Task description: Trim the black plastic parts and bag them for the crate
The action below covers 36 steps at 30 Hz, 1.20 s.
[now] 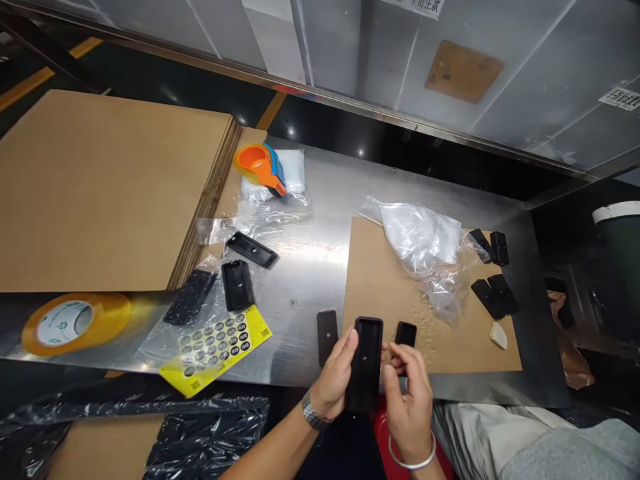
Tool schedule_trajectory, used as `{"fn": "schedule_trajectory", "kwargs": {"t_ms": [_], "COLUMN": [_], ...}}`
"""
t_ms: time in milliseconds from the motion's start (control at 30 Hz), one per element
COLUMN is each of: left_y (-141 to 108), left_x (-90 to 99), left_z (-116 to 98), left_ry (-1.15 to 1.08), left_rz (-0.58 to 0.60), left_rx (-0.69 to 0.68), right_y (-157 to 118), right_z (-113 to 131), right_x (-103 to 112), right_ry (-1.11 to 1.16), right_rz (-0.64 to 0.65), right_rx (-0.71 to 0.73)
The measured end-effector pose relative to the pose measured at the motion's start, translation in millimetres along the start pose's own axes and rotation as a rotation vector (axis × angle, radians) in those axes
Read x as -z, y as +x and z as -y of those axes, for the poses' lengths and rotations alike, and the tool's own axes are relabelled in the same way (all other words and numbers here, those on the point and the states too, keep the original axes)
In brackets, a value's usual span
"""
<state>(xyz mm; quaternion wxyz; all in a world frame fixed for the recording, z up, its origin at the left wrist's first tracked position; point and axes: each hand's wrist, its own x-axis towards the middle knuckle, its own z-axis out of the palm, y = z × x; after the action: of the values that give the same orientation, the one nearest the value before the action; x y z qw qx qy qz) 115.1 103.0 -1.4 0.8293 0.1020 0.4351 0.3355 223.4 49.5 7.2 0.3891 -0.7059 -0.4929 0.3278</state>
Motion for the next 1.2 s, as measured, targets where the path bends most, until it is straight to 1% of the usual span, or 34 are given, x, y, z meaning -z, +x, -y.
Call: {"fn": "schedule_trajectory", "kwargs": {"t_ms": [67, 100, 133, 200, 300, 367, 467, 633, 733, 867, 1100, 1200], "left_y": [-11.2, -16.5, -21.5, -30.1, -39.7, -44.5, -50.1, -56.4, -58.9, -60.5, -62.2, -63.0], "left_x": [-4.6, -6.1, -7.5, -9.9, -13.0, -14.6, -16.8, -20.0, -20.2, -19.8, -20.9, -21.3], "left_z": [-5.9, -8.3, -10.2, -13.3, -17.6, -20.8, -25.7, -30.7, -31.3, -32.0, -32.5, -32.1], "left_ry": [-0.030, -0.037, -0.040, -0.038, -0.012, 0.015, 0.046, 0.085, 0.094, 0.098, 0.137, 0.133], "left_rz": [0.080, 0.125, 0.160, 0.202, 0.226, 0.231, 0.236, 0.240, 0.247, 0.248, 0.247, 0.251], "left_rx": [0.088, 0.130, 0.166, 0.210, 0.228, 0.234, 0.252, 0.267, 0.287, 0.292, 0.303, 0.304], "right_y": [9.9, 15.4, 20.8, 29.9, 37.5, 39.5, 40.4, 40.8, 38.7, 34.3, 33.3, 32.4], "right_z": [8.3, 11.9, 15.0, 20.3, 24.8, 25.8, 26.3, 28.7, 28.6, 26.4, 27.0, 25.7], "right_x": [10.6, 15.2, 19.3, 26.6, 36.1, 41.0, 45.7, 49.9, 50.7, 49.5, 52.6, 53.3], "right_ry": [0.068, 0.117, 0.174, 0.284, 0.398, 0.443, 0.488, 0.480, 0.507, 0.564, 0.559, 0.591], "right_rz": [-0.058, -0.054, -0.016, 0.113, 0.318, 0.400, 0.474, 0.506, 0.537, 0.521, 0.555, 0.535], "right_rx": [-0.034, -0.053, -0.071, -0.106, -0.129, -0.111, -0.079, -0.053, -0.098, -0.152, -0.119, -0.103]}}
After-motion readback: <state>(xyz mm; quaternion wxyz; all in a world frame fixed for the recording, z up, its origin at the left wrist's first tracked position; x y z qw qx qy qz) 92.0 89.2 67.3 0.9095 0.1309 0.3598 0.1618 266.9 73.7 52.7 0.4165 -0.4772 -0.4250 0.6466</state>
